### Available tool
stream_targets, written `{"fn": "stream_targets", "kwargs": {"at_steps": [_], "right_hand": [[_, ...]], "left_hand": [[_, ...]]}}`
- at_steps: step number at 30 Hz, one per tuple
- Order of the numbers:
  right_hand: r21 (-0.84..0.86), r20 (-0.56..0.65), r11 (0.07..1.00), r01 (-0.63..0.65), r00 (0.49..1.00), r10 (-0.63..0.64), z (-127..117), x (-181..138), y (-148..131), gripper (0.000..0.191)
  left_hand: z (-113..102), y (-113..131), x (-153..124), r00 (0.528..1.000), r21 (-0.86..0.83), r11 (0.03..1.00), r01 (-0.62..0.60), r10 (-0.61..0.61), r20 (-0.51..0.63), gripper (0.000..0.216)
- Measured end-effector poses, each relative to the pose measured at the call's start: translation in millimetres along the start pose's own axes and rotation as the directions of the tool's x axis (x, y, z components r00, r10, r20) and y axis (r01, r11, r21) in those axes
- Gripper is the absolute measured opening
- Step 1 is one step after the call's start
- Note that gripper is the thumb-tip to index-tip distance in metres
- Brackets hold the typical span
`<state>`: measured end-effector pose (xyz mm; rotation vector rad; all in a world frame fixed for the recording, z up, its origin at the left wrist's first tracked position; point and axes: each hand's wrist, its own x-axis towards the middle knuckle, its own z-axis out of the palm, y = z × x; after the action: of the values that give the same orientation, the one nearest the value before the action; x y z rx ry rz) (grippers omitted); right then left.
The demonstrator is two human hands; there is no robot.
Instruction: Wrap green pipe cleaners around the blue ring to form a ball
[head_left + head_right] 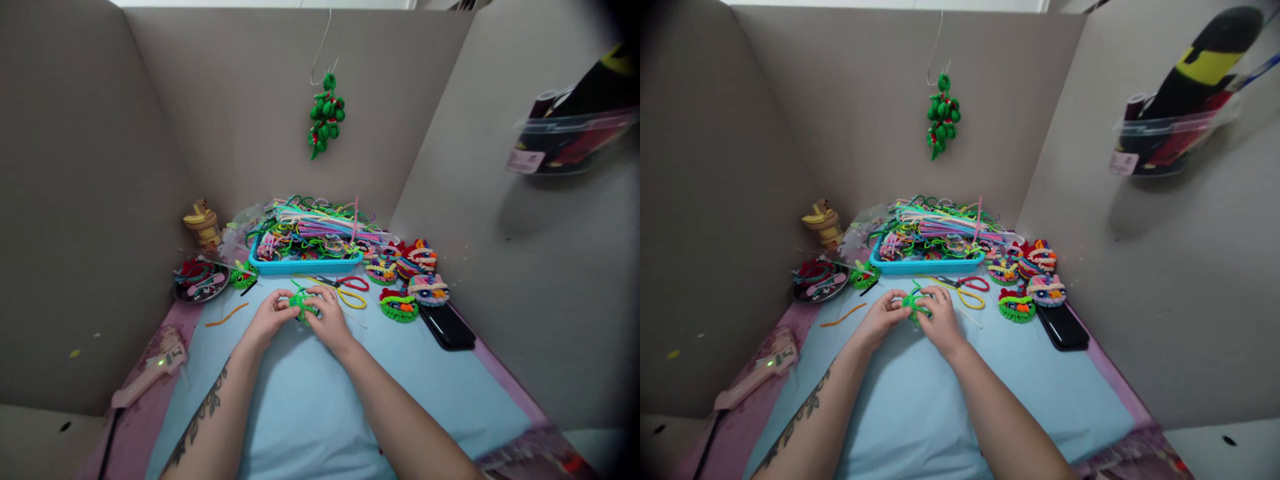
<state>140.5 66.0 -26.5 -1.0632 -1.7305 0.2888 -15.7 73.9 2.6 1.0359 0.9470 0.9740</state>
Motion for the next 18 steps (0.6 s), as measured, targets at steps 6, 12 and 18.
{"fn": "stream_targets", "kwargs": {"at_steps": [6, 12, 18], "right_hand": [[-0.034, -0.013, 0.999, 0.025, 1.000, -0.025, -1, -1, -3, 0.015], [-0.090, -0.024, 0.996, 0.022, 0.999, -0.025, -1, -2, -1, 0.011], [-0.065, -0.007, 0.997, -0.030, 1.000, 0.030, 0, -1, 0, 0.008]], "left_hand": [[-2, -4, 3, 0.999, 0.051, 0.998, -0.035, 0.036, -0.024, 0.040], [-6, -12, 7, 0.985, 0.253, 0.954, -0.162, 0.173, -0.020, 0.034], [-8, -13, 8, 0.977, 0.345, 0.919, -0.193, 0.211, -0.014, 0.031]]}}
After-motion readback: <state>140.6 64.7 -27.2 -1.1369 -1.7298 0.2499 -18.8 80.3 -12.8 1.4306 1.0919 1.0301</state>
